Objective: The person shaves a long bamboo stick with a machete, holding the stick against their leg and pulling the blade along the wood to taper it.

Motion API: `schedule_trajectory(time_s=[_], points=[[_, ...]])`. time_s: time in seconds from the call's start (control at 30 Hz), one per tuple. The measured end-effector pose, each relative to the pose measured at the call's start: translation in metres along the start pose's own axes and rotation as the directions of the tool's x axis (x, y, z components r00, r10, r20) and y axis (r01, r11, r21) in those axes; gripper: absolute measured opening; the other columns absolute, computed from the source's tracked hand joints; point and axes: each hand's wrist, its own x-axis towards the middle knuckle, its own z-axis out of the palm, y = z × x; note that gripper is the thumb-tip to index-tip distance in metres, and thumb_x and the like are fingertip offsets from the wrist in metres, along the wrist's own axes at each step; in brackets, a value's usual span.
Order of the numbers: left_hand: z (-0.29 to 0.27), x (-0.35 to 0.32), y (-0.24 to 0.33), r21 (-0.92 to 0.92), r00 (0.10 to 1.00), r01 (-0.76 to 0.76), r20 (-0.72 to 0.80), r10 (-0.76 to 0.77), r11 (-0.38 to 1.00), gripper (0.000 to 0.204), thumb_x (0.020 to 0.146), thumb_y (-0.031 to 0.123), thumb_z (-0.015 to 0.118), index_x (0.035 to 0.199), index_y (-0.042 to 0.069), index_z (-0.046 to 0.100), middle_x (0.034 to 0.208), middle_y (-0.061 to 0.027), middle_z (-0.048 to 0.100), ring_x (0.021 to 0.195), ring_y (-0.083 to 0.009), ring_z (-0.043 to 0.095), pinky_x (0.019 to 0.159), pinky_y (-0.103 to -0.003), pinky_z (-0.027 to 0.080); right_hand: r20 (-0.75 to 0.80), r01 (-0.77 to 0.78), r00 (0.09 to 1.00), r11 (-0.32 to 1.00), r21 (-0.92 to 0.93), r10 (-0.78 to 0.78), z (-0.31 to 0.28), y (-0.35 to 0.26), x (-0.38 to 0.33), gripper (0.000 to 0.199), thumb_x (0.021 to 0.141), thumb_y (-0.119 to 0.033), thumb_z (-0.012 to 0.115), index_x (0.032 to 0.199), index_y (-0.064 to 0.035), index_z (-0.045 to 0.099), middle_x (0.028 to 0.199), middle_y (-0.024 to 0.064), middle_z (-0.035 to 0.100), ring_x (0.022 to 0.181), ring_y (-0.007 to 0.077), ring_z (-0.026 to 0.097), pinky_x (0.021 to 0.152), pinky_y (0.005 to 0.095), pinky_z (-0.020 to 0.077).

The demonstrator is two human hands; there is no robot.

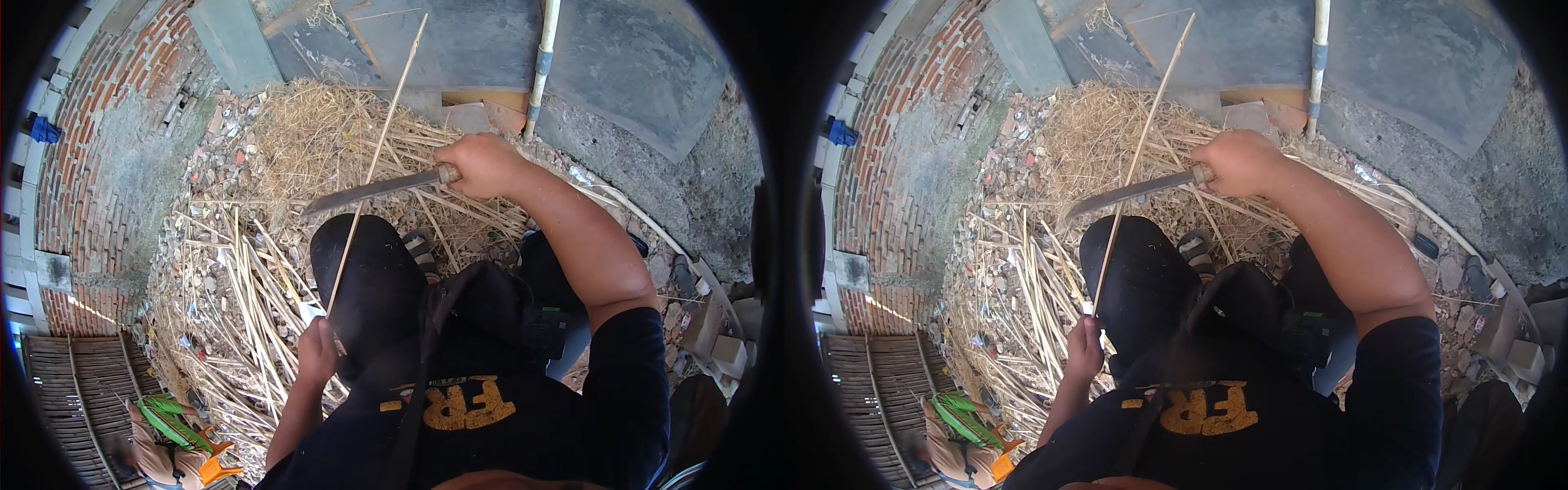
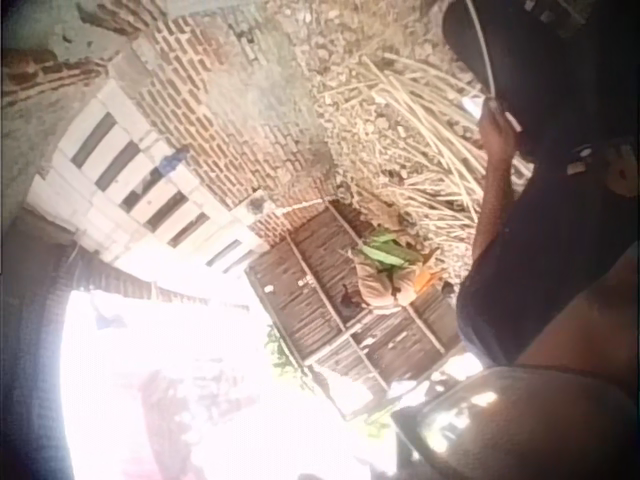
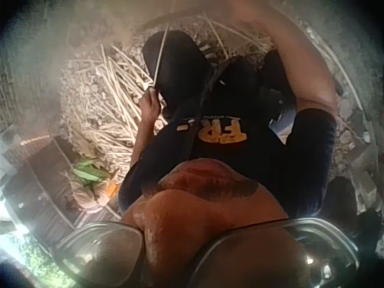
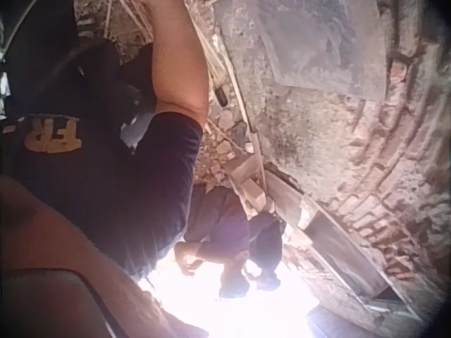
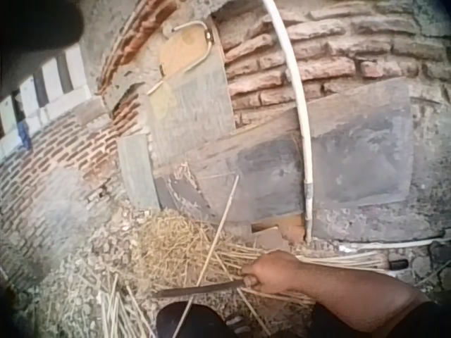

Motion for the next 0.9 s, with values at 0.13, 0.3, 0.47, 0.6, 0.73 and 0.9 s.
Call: schedule_trajectory(time_s=[0.13,0.3,0.47,0.6,0.73,0.9], points=[[0.006,-0.003,0.01,0.085,0.998,-0.039,-0.05,0.044,0.996,0.041,0.105,0.03,0.038,0.088,-0.001,0.057,0.067,-0.0216,0.058,0.064,-0.0405,0.061,0.061,-0.045,0.046,-0.02,-0.043,0.999,0.999,-0.011,0.043,-0.003,0.001,-0.002,0.03,0.077,-0.028,0.074,0.102,-0.013,0.068,0.089,0.0131,0.071,0.09,0.0346,0.068,0.079,0.0482,0.054],[0.017,-0.006,-0.004,0.068,1.0,0.003,-0.027,-0.001,0.998,0.041,0.105,0.03,0.038,0.088,-0.001,0.059,0.07,-0.0226,0.06,0.067,-0.0427,0.062,0.062,-0.045,0.046,0.007,0.078,0.997,0.996,0.053,-0.078,0.002,-0.02,-0.004,0.029,0.077,-0.026,0.073,0.103,-0.0129,0.068,0.087,0.0146,0.07,0.088,0.0353,0.068,0.078,0.0485,0.0537],[0.016,0.0,-0.005,0.033,1.0,0.008,-0.002,-0.008,0.999,0.043,0.105,0.032,0.037,0.09,-0.001,0.06,0.073,-0.0242,0.061,0.07,-0.0446,0.061,0.065,-0.046,0.047,0.008,-0.038,0.999,0.987,0.156,0.038,0.015,0.014,0.007,0.026,0.077,-0.024,0.072,0.099,-0.0118,0.068,0.084,0.0156,0.069,0.086,0.0361,0.067,0.076,0.0482,0.0533],[0.012,0.0,0.001,0.061,1.0,0.013,0.025,-0.015,0.998,0.042,0.104,0.031,0.037,0.089,-0.001,0.059,0.073,-0.0252,0.061,0.071,-0.0462,0.061,0.065,-0.047,0.047,-0.056,-0.087,0.994,0.988,0.128,0.094,0.015,0.012,0.008,0.023,0.075,-0.024,0.071,0.095,-0.0123,0.069,0.082,0.0155,0.068,0.085,0.0356,0.067,0.074,0.0482,0.0529],[0.017,-0.002,-0.008,0.129,1.0,0.024,0.011,-0.025,0.991,0.041,0.104,0.031,0.037,0.089,-0.001,0.059,0.074,-0.0261,0.062,0.072,-0.0474,0.062,0.065,-0.048,0.047,0.059,-0.019,0.998,0.996,0.09,0.013,0.016,-0.016,0.006,0.022,0.076,-0.025,0.071,0.094,-0.0136,0.069,0.082,0.0153,0.068,0.083,0.0352,0.067,0.073,0.0477,0.0529],[0.015,0.003,-0.005,0.178,0.998,0.047,0.022,-0.051,0.983,0.037,0.103,0.029,0.039,0.092,0.001,0.061,0.075,-0.0272,0.062,0.075,-0.0489,0.061,0.066,-0.051,0.047,-0.092,-0.073,0.991,0.959,0.274,0.101,0.032,0.043,0.028,0.024,0.082,-0.027,0.073,0.096,-0.0079,0.069,0.076,0.015,0.067,0.075,0.032,0.066,0.07,0.0446,0.0503]])
